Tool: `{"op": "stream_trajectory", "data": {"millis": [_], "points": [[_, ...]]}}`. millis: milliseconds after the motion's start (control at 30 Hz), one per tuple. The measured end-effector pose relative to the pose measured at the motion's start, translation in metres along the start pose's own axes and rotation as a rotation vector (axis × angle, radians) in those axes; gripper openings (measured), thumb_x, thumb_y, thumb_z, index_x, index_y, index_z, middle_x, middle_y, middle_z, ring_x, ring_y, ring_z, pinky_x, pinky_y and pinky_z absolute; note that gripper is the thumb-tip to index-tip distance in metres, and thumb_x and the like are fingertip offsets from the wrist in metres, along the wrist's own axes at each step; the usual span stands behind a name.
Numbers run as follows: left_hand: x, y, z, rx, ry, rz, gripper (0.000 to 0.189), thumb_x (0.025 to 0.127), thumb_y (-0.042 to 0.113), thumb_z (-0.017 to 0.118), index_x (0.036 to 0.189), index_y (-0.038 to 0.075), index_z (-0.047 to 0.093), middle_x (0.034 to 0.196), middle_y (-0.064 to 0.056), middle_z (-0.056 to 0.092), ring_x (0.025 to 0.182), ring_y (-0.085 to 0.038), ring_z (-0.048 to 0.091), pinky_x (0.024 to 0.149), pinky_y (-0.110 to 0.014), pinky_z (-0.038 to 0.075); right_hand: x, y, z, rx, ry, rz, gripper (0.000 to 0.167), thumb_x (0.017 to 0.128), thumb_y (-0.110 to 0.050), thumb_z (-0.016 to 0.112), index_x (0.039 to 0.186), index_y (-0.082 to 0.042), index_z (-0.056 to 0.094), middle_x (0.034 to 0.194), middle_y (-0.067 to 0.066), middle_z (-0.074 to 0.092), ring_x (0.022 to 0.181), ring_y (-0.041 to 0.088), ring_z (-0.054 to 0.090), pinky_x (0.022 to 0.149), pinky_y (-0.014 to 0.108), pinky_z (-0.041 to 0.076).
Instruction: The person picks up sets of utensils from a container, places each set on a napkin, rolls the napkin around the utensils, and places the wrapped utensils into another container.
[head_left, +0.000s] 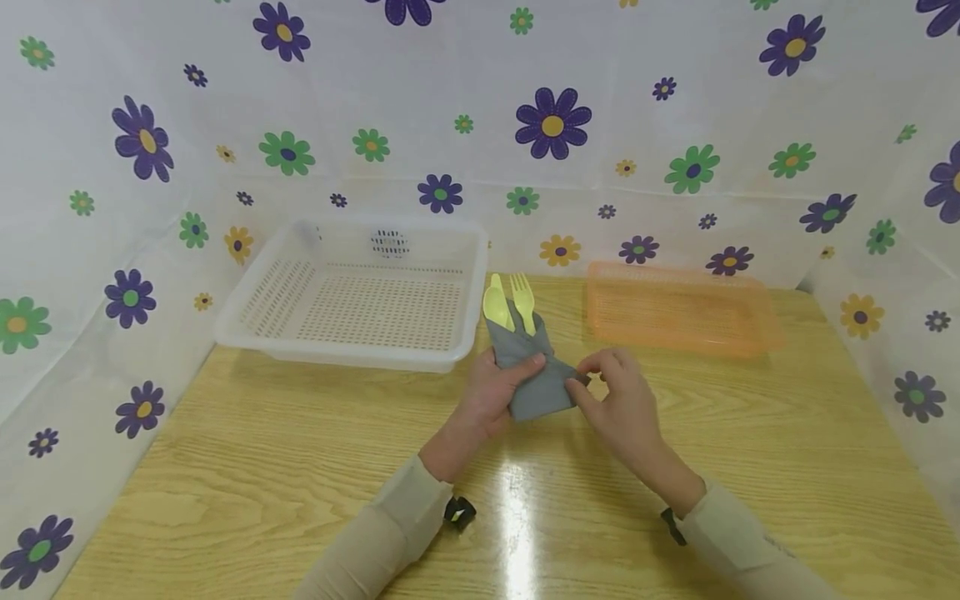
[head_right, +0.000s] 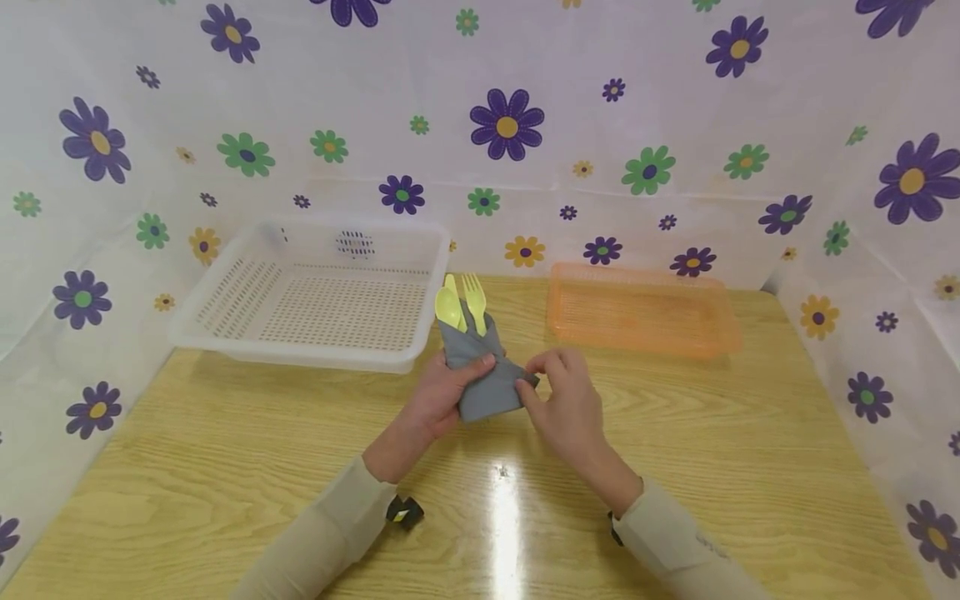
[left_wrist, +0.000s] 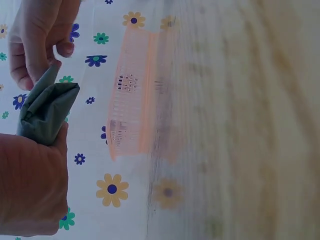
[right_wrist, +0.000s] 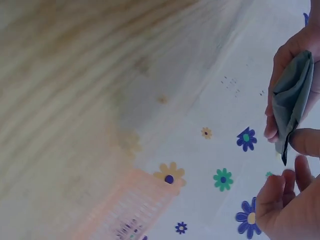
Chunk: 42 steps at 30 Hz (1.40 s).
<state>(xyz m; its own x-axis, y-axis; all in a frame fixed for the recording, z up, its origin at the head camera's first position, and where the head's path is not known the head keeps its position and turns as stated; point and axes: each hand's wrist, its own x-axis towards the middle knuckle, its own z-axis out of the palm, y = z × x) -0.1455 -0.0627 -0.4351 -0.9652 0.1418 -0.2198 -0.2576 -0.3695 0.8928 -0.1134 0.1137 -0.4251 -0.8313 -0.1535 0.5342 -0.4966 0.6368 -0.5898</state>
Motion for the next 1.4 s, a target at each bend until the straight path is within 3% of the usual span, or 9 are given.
{"op": "stream_trajectory", "data": {"millis": [67, 167, 367, 500, 633, 967, 1233, 1400], "points": [[0.000, 0.000, 0.001, -0.005, -0.006, 0.019, 0.045, 0.092, 0.004, 0.068, 0.133, -0.001, 0.050, 0.120, -0.014, 0.066, 0.109, -0.024, 0.065, 0.094, -0.039, 0.052, -0.001, -0.003, 0.000, -0.051, 0.011, -0.081, 0.017, 0.079, 0.001, 0.080, 0.087, -0.005, 0.066, 0.085, 0.007, 0.063, 0.077, 0.023, 0.060, 0.066, 0.033, 0.050], [-0.001, 0.000, 0.003, -0.018, -0.015, 0.049, 0.045, 0.092, 0.003, 0.068, 0.132, -0.002, 0.050, 0.118, -0.012, 0.066, 0.107, -0.022, 0.065, 0.093, -0.040, 0.053, -0.002, -0.007, 0.000, -0.055, -0.032, -0.098, 0.010, 0.082, 0.000, 0.077, 0.089, -0.003, 0.072, 0.083, 0.007, 0.068, 0.073, 0.019, 0.064, 0.061, 0.031, 0.053], [-0.002, 0.000, 0.005, -0.032, -0.028, 0.073, 0.049, 0.092, 0.004, 0.067, 0.137, 0.000, 0.048, 0.127, -0.016, 0.061, 0.110, -0.024, 0.064, 0.094, -0.041, 0.052, -0.004, -0.012, 0.003, 0.076, -0.134, 0.080, 0.018, 0.089, -0.006, 0.073, 0.105, 0.003, 0.073, 0.096, 0.013, 0.074, 0.079, 0.021, 0.070, 0.064, 0.030, 0.057], [-0.001, -0.001, 0.004, -0.028, -0.025, 0.081, 0.050, 0.092, 0.005, 0.067, 0.138, 0.001, 0.047, 0.125, -0.013, 0.062, 0.108, -0.021, 0.064, 0.094, -0.038, 0.052, -0.001, -0.015, 0.002, 0.208, -0.170, 0.217, 0.024, 0.092, -0.010, 0.071, 0.112, 0.003, 0.071, 0.101, 0.014, 0.074, 0.087, 0.025, 0.072, 0.071, 0.034, 0.059], [-0.002, 0.000, 0.004, -0.026, -0.026, 0.088, 0.050, 0.091, 0.004, 0.068, 0.136, 0.001, 0.047, 0.123, -0.011, 0.062, 0.106, -0.020, 0.064, 0.094, -0.038, 0.052, 0.002, -0.016, 0.002, 0.255, -0.205, 0.332, 0.028, 0.094, -0.014, 0.069, 0.116, 0.003, 0.070, 0.104, 0.014, 0.074, 0.093, 0.027, 0.071, 0.075, 0.037, 0.058], [-0.007, 0.002, 0.007, 0.020, -0.037, 0.084, 0.050, 0.089, 0.006, 0.071, 0.135, 0.003, 0.051, 0.122, -0.012, 0.065, 0.110, -0.022, 0.063, 0.095, -0.040, 0.051, 0.005, -0.016, 0.006, 0.288, -0.246, 0.383, 0.027, 0.095, -0.016, 0.067, 0.113, 0.004, 0.071, 0.102, 0.016, 0.074, 0.093, 0.028, 0.070, 0.078, 0.039, 0.056], [-0.006, 0.002, 0.007, -0.004, -0.065, 0.085, 0.047, 0.090, 0.005, 0.069, 0.134, 0.004, 0.052, 0.117, -0.008, 0.068, 0.109, -0.021, 0.063, 0.096, -0.039, 0.050, 0.005, -0.016, 0.007, 0.301, -0.242, 0.402, 0.024, 0.095, -0.015, 0.066, 0.111, 0.002, 0.071, 0.101, 0.014, 0.073, 0.092, 0.025, 0.067, 0.081, 0.038, 0.053], [-0.006, 0.003, 0.006, -0.027, -0.108, 0.083, 0.046, 0.092, 0.004, 0.067, 0.135, 0.004, 0.051, 0.116, -0.007, 0.068, 0.109, -0.020, 0.063, 0.095, -0.038, 0.051, 0.006, -0.016, 0.007, 0.375, -0.269, 0.486, 0.025, 0.097, -0.017, 0.062, 0.113, 0.002, 0.067, 0.102, 0.015, 0.070, 0.087, 0.020, 0.064, 0.072, 0.031, 0.054]]}}
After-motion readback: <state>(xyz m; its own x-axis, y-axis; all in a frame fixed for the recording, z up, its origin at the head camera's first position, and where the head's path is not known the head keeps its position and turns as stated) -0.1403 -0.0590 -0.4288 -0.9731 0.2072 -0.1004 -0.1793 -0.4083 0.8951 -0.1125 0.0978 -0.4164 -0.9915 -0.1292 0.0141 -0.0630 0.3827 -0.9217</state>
